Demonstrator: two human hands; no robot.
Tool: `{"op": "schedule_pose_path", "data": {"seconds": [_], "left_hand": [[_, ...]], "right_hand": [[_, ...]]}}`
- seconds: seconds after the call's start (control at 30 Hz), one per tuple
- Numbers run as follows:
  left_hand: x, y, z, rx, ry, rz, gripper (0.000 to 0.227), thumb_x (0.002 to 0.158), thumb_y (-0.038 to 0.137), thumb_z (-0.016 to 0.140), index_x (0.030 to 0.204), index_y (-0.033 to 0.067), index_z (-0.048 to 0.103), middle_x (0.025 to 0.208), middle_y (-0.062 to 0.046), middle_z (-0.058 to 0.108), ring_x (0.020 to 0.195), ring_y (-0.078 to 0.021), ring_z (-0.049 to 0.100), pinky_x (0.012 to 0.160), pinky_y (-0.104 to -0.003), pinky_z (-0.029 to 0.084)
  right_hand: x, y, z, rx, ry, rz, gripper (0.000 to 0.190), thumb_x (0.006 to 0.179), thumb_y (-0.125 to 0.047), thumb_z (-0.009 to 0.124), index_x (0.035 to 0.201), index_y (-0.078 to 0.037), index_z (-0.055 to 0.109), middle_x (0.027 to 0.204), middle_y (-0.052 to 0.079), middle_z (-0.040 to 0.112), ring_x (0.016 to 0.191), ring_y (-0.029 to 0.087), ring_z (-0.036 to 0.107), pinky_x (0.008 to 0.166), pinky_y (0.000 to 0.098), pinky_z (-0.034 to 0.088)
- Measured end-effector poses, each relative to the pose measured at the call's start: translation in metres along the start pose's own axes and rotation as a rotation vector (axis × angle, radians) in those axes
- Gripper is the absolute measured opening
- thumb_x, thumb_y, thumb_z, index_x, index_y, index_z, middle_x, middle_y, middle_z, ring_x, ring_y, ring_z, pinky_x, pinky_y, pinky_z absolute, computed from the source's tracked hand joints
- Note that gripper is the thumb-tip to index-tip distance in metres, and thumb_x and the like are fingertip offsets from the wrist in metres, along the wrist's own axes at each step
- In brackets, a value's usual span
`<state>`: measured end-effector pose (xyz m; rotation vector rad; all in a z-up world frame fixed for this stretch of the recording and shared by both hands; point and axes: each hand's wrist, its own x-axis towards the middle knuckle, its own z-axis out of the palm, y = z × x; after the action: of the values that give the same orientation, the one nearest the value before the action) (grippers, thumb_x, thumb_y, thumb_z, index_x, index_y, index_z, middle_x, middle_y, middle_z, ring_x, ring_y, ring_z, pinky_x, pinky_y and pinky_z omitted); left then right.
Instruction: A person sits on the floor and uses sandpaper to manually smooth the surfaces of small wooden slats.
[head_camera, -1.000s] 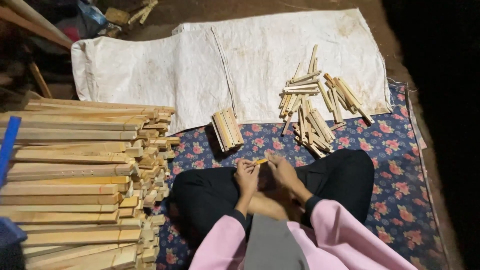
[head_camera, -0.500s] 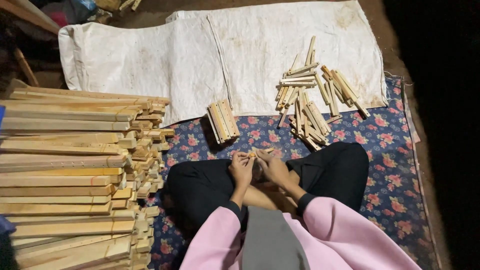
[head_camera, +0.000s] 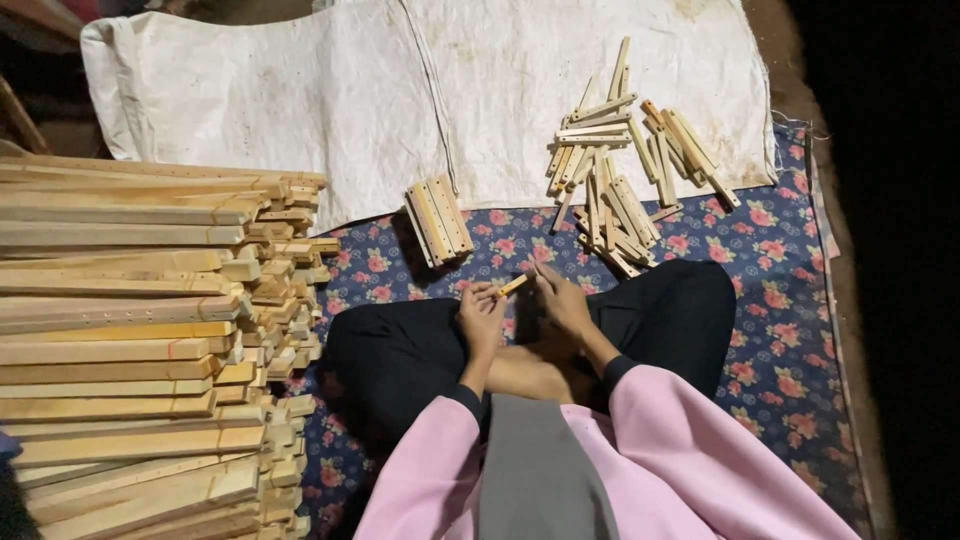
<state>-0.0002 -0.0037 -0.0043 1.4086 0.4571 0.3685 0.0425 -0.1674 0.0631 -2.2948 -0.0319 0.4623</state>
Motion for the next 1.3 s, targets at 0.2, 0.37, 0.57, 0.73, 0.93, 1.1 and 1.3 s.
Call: {"op": "schedule_pose_path", "data": {"seconds": [0.2, 0.37, 0.57, 0.73, 0.93, 1.1, 1.3], "left_hand": [[-0.003, 0.017, -0.001, 0.019, 0.049, -0.038, 0.051, 0.072, -0.011, 0.081, 0.11, 0.0068, 0.052, 0.094, -0.021, 0.077, 0.09, -0.031, 0.076, 0.081, -0.031, 0.063], [-0.002, 0.017, -0.002, -0.003, 0.035, -0.049, 0.052, 0.072, -0.01, 0.083, 0.109, 0.0056, 0.051, 0.095, -0.024, 0.076, 0.091, -0.0328, 0.075, 0.081, -0.031, 0.063], [0.001, 0.009, -0.001, 0.023, 0.059, -0.063, 0.048, 0.072, -0.009, 0.082, 0.106, 0.0067, 0.052, 0.093, -0.025, 0.075, 0.087, -0.034, 0.075, 0.077, -0.032, 0.064], [0.01, 0.005, 0.0, 0.005, 0.048, -0.056, 0.049, 0.071, -0.007, 0.085, 0.106, 0.0073, 0.053, 0.095, -0.023, 0.076, 0.088, -0.0325, 0.076, 0.078, -0.032, 0.064], [0.001, 0.007, 0.001, 0.018, 0.05, -0.053, 0.049, 0.072, -0.005, 0.085, 0.107, 0.0066, 0.053, 0.095, -0.023, 0.076, 0.087, -0.0323, 0.076, 0.078, -0.033, 0.063], [0.003, -0.018, -0.001, 0.116, 0.086, -0.076, 0.04, 0.072, -0.011, 0.079, 0.101, 0.009, 0.059, 0.088, -0.021, 0.076, 0.082, -0.032, 0.076, 0.071, -0.034, 0.065], [0.001, 0.008, -0.001, 0.048, 0.026, -0.067, 0.046, 0.069, -0.006, 0.086, 0.104, 0.0052, 0.059, 0.094, -0.021, 0.077, 0.082, -0.0291, 0.077, 0.074, -0.032, 0.064]], "right_hand": [[-0.031, -0.051, 0.008, -0.203, -0.081, -0.103, 0.041, 0.105, -0.039, 0.047, 0.145, -0.033, 0.057, 0.153, 0.0, 0.053, 0.13, 0.036, 0.058, 0.106, 0.0509, 0.049], [-0.013, -0.037, 0.005, -0.153, -0.06, -0.051, 0.043, 0.104, -0.037, 0.047, 0.146, -0.029, 0.056, 0.153, 0.002, 0.053, 0.132, 0.037, 0.055, 0.108, 0.0527, 0.047], [-0.004, -0.018, 0.011, -0.169, -0.057, -0.064, 0.042, 0.105, -0.038, 0.047, 0.144, -0.029, 0.057, 0.153, 0.0, 0.052, 0.13, 0.037, 0.057, 0.106, 0.0533, 0.048], [-0.002, -0.035, 0.015, -0.175, -0.02, -0.07, 0.04, 0.103, -0.036, 0.052, 0.143, -0.033, 0.059, 0.149, -0.001, 0.056, 0.131, 0.037, 0.056, 0.109, 0.0521, 0.046], [-0.001, -0.016, 0.014, -0.111, -0.013, -0.047, 0.044, 0.104, -0.032, 0.049, 0.148, -0.028, 0.054, 0.153, 0.005, 0.052, 0.137, 0.037, 0.051, 0.112, 0.0518, 0.044], [-0.037, -0.044, 0.022, -0.175, -0.126, -0.119, 0.043, 0.101, -0.041, 0.052, 0.144, -0.042, 0.054, 0.151, -0.006, 0.054, 0.132, 0.031, 0.056, 0.108, 0.0494, 0.048], [0.016, 0.007, 0.026, -0.14, -0.009, -0.019, 0.044, 0.103, -0.032, 0.05, 0.146, -0.025, 0.055, 0.153, 0.007, 0.052, 0.135, 0.039, 0.052, 0.111, 0.0525, 0.045]]}}
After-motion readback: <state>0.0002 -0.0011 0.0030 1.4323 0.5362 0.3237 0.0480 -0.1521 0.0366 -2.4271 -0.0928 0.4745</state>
